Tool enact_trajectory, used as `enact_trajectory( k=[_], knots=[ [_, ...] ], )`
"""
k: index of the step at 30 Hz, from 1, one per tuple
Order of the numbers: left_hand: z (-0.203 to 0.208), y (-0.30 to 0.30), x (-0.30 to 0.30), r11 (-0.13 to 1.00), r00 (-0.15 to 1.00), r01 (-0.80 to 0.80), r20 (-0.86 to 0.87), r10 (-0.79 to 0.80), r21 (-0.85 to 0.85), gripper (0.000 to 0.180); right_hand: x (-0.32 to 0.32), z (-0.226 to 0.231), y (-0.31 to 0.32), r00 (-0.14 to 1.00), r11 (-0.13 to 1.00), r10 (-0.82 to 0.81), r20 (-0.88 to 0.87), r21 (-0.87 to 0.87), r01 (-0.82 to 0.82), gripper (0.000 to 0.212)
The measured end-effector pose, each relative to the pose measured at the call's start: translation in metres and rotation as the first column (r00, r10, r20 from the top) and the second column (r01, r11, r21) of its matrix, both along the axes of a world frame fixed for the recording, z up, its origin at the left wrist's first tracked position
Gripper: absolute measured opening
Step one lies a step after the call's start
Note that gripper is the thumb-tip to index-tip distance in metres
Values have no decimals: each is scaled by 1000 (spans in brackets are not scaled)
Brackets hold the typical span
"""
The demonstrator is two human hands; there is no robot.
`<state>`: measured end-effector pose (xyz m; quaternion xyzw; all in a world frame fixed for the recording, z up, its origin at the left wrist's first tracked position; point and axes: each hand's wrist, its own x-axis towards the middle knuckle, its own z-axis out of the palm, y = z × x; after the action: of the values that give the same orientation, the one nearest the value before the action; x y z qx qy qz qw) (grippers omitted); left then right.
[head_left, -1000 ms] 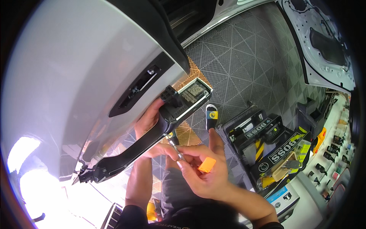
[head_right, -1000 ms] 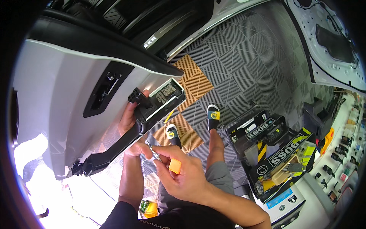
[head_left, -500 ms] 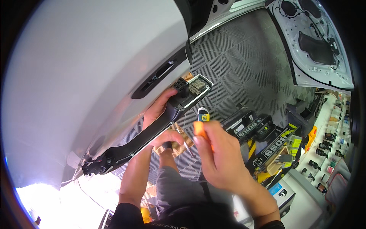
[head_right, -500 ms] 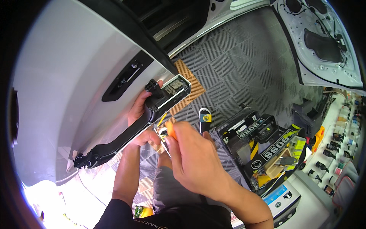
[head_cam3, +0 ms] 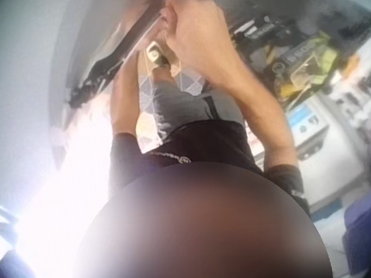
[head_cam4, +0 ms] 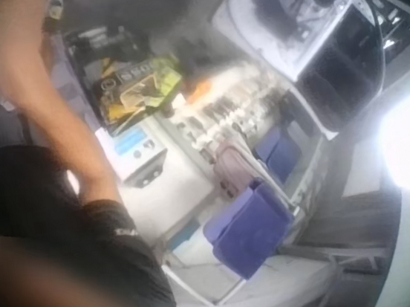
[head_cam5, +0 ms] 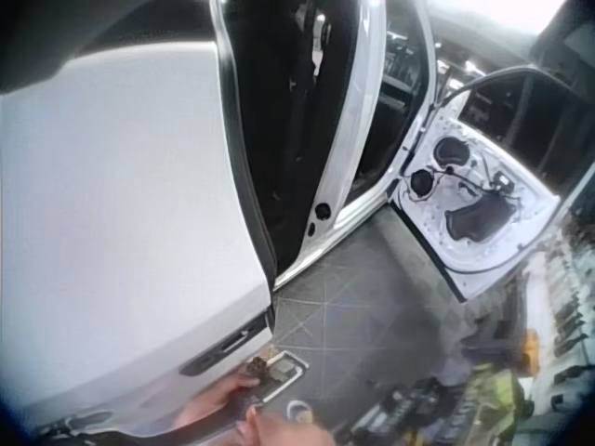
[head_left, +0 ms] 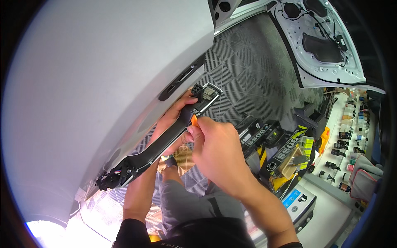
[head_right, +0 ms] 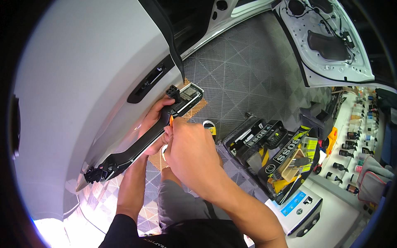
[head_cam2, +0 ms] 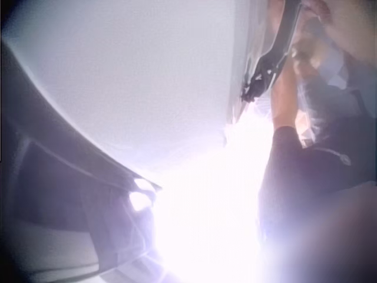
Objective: The person uses a small orange squeegee to smooth a thin film onto a car door handle assembly, then switches to a larger yellow squeegee to press the film along the handle's edges and recessed areas. The person repeatedly flips and repositions the handle to reach different sides while working in a well-lit garage.
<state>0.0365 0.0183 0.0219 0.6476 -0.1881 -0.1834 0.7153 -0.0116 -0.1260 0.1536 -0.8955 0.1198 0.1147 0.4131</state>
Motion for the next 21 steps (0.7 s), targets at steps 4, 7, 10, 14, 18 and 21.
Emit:
enact_trajectory(
  k=[4,7,10,14,18,21],
  knots=[
    [-2,1,-2,1000,999,12,31,-12,-6,93,7,2,-3,997,998,62,-38,-32,-63,19],
    [-4,2,-4,1000,1000,-6,27,5,13,99,11,1,-2,996,999,-28,-86,38,31,22],
    [-5,4,-6,1000,999,-27,38,26,10,86,16,1,-3,995,999,39,-90,-18,-41,21],
    [-8,1,-10,996,998,-10,-63,5,-90,74,26,4,-13,976,994,102,-190,43,-96,21],
    [-5,-9,-26,962,975,-116,-211,64,-246,86,23,7,-12,982,995,96,-162,26,-93,22],
    [2,-20,-40,871,914,-285,-388,120,-401,80,22,4,-7,985,995,101,-137,31,-97,24]
  ],
)
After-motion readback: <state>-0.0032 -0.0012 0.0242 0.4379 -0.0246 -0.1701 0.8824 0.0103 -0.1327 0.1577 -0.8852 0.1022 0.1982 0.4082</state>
